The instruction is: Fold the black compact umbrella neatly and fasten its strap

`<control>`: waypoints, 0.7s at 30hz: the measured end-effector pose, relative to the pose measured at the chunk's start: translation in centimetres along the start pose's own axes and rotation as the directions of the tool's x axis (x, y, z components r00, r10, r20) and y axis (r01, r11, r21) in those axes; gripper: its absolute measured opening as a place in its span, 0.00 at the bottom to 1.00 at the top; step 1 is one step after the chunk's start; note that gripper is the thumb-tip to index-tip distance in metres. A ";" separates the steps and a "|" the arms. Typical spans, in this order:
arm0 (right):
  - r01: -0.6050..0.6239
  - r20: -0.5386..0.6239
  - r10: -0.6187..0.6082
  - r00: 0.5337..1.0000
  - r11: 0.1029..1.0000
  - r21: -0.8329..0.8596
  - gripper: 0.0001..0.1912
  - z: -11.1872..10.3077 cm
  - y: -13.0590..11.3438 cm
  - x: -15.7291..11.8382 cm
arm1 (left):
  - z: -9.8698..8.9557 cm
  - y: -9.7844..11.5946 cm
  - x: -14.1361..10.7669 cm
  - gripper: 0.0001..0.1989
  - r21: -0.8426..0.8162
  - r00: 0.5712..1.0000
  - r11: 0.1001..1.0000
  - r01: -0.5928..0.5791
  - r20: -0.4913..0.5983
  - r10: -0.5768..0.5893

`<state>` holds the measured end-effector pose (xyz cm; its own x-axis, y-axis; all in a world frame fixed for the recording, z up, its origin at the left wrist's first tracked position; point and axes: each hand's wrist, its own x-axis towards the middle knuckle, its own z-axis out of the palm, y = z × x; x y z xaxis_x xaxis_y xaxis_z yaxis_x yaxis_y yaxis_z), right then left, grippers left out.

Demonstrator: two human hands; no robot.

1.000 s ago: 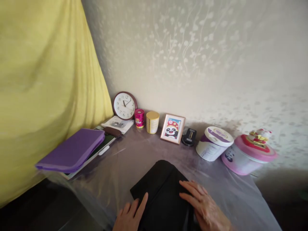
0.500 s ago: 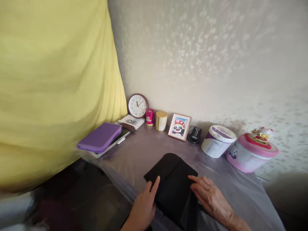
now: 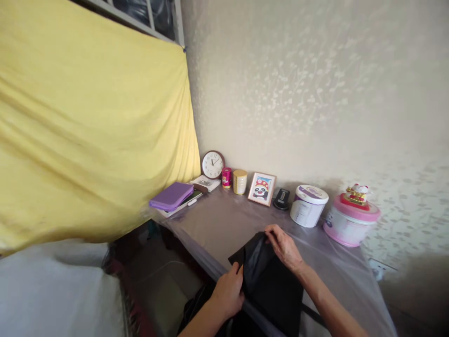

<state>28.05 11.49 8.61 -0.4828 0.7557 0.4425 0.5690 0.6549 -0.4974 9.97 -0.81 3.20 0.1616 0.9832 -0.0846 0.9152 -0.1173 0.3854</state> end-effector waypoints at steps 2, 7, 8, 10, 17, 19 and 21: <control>0.018 0.027 -0.017 0.999 0.999 -0.043 0.08 0.8 0.3 0.8 | 0.4 0.5 -0.1 0.31 -0.008 1.000 1.000 0.010 0.006 -0.010; 0.126 0.102 -0.112 0.988 0.982 -0.143 0.09 4.3 2.3 2.5 | 0.8 1.0 -0.1 0.35 -0.036 0.998 0.997 0.062 0.021 -0.061; 0.150 0.113 -0.133 0.985 0.975 -0.161 0.09 5.0 2.7 2.7 | 0.8 0.9 -0.1 0.36 -0.049 0.997 0.996 0.073 0.022 -0.072; 0.187 0.141 -0.161 0.977 0.961 -0.202 0.10 6.0 3.2 3.2 | 0.7 0.7 0.0 0.40 -0.097 0.995 0.991 0.096 0.030 -0.094; 0.227 0.274 -0.142 0.951 0.922 -0.312 0.11 7.0 3.3 4.2 | 0.5 -0.4 -1.0 0.50 -0.339 0.985 0.928 0.157 -0.012 -0.171; 0.230 0.308 -0.124 0.943 0.913 -0.338 0.10 7.0 3.1 4.3 | 0.4 -0.3 -1.3 0.47 -0.289 0.980 0.939 0.188 -0.006 -0.198; 0.234 0.340 -0.104 0.935 0.901 -0.366 0.10 7.0 2.9 4.3 | 0.1 0.1 -1.3 0.44 -0.185 0.974 0.956 0.226 0.033 -0.224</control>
<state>22.97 16.75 3.83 -0.7368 0.6421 0.2117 0.6436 0.7621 -0.0713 9.89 -2.12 3.30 -0.0355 0.9793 -0.1992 0.8437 0.1362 0.5192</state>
